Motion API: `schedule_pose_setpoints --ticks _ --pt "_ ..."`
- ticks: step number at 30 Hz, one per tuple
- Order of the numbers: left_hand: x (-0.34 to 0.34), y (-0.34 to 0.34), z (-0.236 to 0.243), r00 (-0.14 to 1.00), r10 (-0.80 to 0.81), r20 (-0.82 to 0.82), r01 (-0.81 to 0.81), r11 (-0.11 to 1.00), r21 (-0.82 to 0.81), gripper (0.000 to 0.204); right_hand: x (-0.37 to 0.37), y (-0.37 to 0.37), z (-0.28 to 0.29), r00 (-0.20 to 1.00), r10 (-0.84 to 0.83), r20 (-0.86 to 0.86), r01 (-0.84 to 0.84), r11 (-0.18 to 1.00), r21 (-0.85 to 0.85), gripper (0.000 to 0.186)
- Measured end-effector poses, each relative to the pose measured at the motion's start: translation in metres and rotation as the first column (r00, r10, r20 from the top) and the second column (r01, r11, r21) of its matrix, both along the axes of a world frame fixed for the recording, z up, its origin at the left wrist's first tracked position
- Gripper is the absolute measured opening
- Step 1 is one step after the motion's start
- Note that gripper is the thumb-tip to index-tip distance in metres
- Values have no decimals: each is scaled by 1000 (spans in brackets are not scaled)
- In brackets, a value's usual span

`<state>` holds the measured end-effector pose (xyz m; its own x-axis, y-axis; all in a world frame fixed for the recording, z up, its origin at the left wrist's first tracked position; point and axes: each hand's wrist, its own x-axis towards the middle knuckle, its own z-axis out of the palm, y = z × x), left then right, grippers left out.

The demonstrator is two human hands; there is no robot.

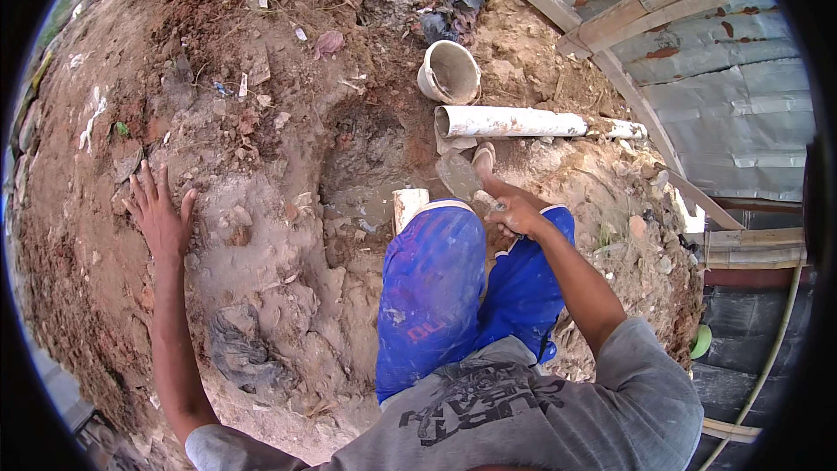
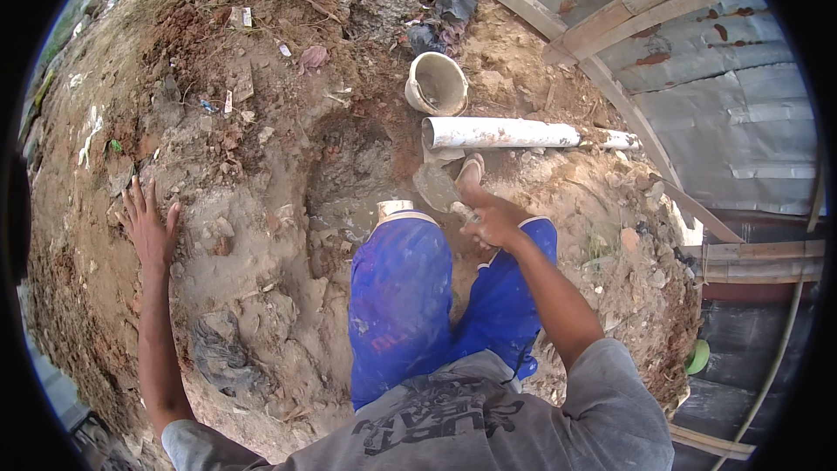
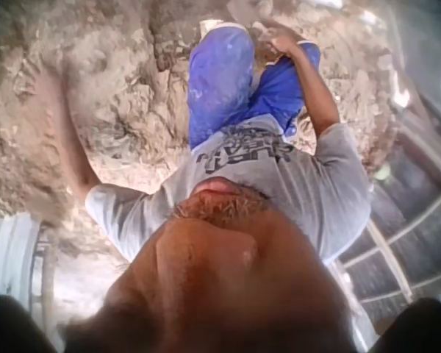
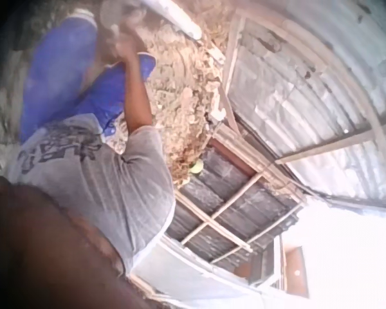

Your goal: The person uses a trowel to apply mortar to a section of white PVC pipe in a muddy pit and fits a replacement pipe section into place.

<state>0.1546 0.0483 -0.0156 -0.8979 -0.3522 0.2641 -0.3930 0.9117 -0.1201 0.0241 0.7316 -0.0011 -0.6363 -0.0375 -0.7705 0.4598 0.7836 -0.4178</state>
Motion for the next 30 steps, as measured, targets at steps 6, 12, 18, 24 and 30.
schedule_pose_setpoints --ticks 6,12,18,24,30 --pt "18 -27 -32 988 119 -103 -125 991 -54 76 -34 -23 -5 995 91 43 -89 994 -60 40" --pt "14 -20 -33 936 340 -85 -349 927 -138 76 -91 -54 -82 985 104 139 -97 994 -57 36" --pt "-8 -2 -17 975 201 -93 -208 976 -68 82 -133 -66 -140 936 123 329 -85 988 -127 41" --pt "-14 -8 -12 970 244 -20 -244 970 -1 87 -176 -20 -124 907 -24 420 41 999 -33 56" --pt "-16 -7 -14 973 227 -31 -226 974 19 89 -207 -4 -107 896 -69 439 35 996 85 36"
